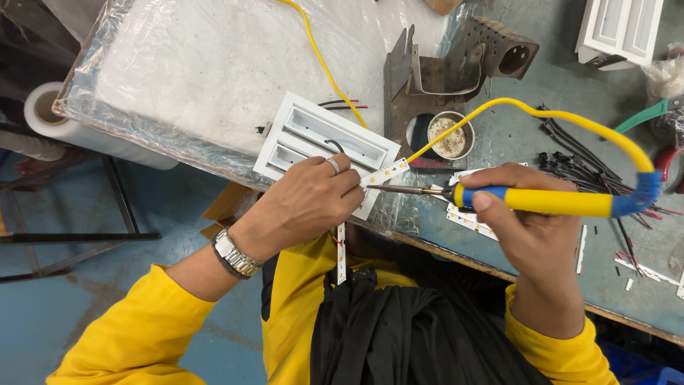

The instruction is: The person assembles an LED light fixture by soldering LED strips to wires inside a white housing. They use a soldering iron and solder to connect the components, handling multiple LED strips and wires.

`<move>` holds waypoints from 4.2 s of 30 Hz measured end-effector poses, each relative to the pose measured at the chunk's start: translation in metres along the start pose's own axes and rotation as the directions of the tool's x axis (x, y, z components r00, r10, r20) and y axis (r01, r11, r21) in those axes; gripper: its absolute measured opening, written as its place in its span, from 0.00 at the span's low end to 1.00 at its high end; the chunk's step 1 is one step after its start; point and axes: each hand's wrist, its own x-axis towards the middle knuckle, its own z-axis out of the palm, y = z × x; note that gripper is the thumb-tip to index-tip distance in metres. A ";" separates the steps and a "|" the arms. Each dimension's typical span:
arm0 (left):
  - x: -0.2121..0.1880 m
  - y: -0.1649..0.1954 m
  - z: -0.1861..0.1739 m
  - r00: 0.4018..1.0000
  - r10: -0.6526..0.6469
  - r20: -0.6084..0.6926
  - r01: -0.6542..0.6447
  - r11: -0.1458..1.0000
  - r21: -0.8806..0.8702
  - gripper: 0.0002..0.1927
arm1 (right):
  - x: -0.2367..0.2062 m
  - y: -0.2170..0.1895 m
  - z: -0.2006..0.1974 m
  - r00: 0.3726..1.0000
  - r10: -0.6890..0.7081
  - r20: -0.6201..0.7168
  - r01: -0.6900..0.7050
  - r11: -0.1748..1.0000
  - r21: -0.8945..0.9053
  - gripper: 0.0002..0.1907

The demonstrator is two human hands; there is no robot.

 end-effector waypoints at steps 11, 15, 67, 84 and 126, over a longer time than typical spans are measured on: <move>0.000 0.001 0.000 1.000 -0.006 -0.001 0.006 1.000 -0.017 0.04 | -0.002 0.002 -0.002 0.996 0.075 -0.043 -0.073 0.997 0.036 0.07; 0.000 0.001 0.000 1.000 -0.003 -0.008 0.002 1.000 -0.017 0.04 | 0.002 0.003 0.001 0.994 0.108 -0.027 -0.107 0.994 0.013 0.09; 0.002 0.001 -0.007 0.999 -0.021 0.049 0.022 0.999 -0.034 0.03 | -0.073 0.030 -0.046 0.958 -0.281 0.065 0.282 0.864 -0.417 0.09; 0.004 0.003 -0.002 0.998 -0.032 0.058 0.035 0.998 -0.050 0.08 | -0.110 0.089 -0.023 0.883 -0.459 0.099 0.396 0.615 -0.682 0.23; 0.004 0.002 -0.001 0.991 -0.048 0.122 0.056 0.996 -0.064 0.04 | -0.094 0.088 -0.028 0.829 -0.368 -0.422 0.178 0.887 -0.426 0.19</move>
